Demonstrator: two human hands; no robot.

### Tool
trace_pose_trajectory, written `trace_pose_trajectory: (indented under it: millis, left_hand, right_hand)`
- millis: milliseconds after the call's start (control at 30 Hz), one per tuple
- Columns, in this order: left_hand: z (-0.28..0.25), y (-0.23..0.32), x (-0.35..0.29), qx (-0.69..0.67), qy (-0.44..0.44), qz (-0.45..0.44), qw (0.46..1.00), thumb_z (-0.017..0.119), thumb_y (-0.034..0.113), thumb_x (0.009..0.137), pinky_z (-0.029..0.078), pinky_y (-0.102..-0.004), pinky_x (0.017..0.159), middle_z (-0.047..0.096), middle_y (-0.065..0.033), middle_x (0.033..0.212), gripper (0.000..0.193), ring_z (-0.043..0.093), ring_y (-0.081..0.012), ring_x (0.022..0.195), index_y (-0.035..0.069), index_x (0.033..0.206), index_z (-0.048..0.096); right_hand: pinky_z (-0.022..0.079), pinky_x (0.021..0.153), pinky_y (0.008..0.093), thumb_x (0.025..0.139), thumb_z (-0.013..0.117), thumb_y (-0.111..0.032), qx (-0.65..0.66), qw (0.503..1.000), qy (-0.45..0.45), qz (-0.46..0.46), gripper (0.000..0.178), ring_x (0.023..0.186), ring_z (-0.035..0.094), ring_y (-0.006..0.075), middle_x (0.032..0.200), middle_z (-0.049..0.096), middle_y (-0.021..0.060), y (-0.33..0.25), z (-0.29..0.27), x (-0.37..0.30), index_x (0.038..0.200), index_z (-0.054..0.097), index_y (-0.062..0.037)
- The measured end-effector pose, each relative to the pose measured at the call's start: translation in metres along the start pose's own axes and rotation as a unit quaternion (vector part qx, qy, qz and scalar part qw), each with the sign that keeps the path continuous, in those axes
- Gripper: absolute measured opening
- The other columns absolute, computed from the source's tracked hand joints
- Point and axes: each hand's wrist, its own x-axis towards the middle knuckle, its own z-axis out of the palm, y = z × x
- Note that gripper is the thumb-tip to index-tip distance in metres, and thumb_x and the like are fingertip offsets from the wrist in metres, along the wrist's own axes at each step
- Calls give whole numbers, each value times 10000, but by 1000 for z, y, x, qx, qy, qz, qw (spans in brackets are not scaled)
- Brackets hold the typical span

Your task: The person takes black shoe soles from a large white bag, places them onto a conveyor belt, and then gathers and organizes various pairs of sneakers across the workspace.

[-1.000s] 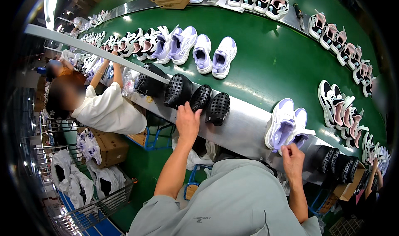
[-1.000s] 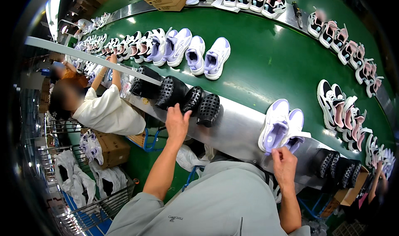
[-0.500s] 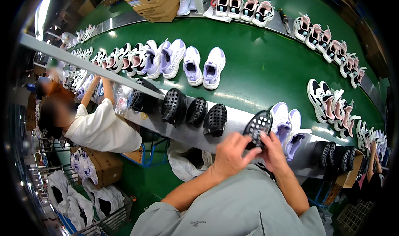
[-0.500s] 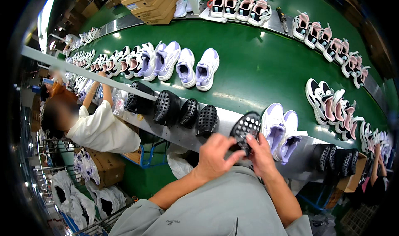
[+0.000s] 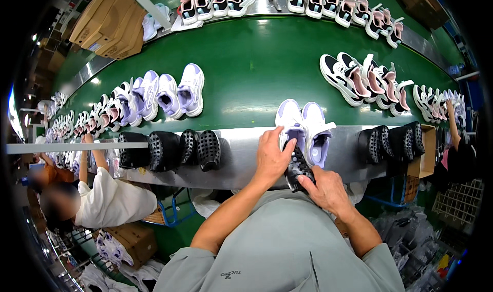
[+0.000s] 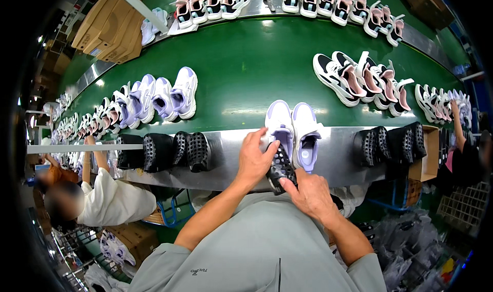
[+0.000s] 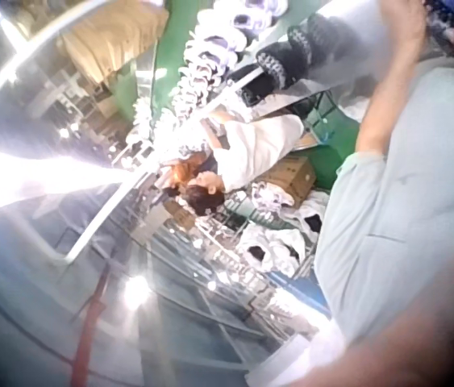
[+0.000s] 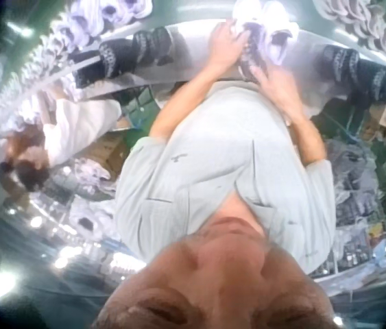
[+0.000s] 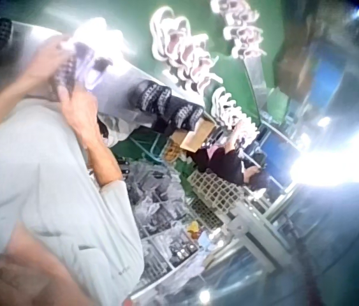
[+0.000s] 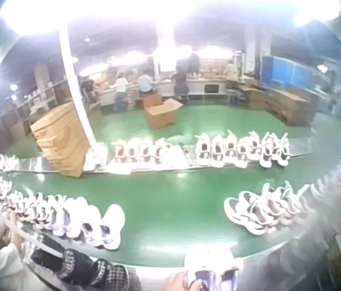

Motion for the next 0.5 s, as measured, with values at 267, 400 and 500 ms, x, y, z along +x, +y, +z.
trace_pose_trajectory:
  millis: [267,400,500]
  left_hand:
    - [13,-38,54,122,-190,196,954,714,129,853,510,-465,823,664,-219,940,183,627,-411,923,-45,895,681]
    - [15,-30,52,60,-243,158,955,684,122,873,525,-446,750,684,-215,905,185,662,-400,838,-12,998,706]
    - [3,-37,57,86,-268,112,953,675,163,891,523,-439,740,684,-216,870,189,669,-388,816,12,993,723]
  right_hand:
    - [539,603,507,915,649,-275,-137,989,39,-38,302,647,674,420,715,678,224,35,10,56,839,618,15]
    - [574,640,448,892,701,-256,-252,961,98,-56,289,752,717,345,872,687,189,33,66,87,989,620,3]
    - [576,644,440,883,712,-243,-168,977,127,-37,324,743,711,349,866,686,200,23,74,71,1034,596,19]
